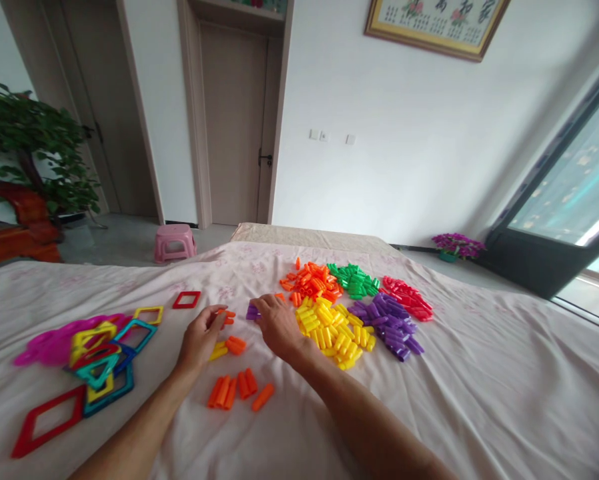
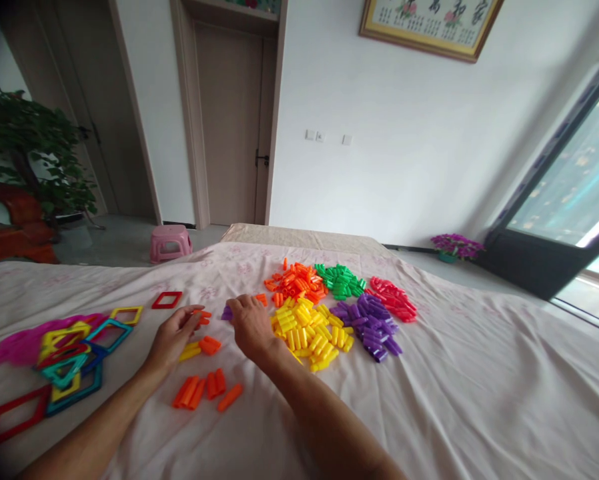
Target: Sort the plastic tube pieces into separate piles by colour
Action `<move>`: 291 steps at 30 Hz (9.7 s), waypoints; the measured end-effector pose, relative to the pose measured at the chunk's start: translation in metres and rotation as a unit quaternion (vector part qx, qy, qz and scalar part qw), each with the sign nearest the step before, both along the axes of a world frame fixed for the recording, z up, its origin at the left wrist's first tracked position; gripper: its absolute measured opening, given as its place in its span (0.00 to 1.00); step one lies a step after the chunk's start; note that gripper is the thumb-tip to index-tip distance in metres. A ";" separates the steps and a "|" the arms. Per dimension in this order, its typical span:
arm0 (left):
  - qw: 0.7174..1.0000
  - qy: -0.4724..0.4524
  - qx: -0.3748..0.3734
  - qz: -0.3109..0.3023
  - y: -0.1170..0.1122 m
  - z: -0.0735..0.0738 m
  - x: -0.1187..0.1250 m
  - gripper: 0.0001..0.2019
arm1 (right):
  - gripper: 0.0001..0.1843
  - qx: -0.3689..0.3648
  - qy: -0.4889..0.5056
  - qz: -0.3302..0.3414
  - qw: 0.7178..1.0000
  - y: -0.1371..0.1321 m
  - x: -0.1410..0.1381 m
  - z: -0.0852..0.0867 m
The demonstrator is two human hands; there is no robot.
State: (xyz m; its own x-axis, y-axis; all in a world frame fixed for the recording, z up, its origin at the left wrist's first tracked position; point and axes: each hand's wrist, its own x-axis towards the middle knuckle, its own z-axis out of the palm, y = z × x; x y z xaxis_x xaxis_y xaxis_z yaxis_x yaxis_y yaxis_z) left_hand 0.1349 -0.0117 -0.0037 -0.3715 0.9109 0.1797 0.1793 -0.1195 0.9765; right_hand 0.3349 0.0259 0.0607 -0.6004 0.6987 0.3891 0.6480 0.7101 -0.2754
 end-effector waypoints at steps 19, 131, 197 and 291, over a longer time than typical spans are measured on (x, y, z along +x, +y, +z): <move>0.995 0.090 -0.005 0.031 0.002 -0.007 -0.006 0.25 | 0.20 0.068 -0.041 -0.386 0.919 0.011 0.230 0.018; 0.990 0.092 -0.052 -0.095 -0.007 0.002 0.006 0.17 | 0.26 0.026 0.067 -0.205 0.976 0.007 0.049 0.037; 0.999 -0.029 0.012 -0.011 -0.009 0.009 -0.001 0.33 | 0.12 -0.021 -0.089 0.138 0.986 -0.056 -0.008 -0.014; 0.899 0.420 -0.088 0.084 -0.088 0.067 -0.208 0.28 | 0.19 0.156 0.189 -0.157 0.957 -0.014 0.180 -0.024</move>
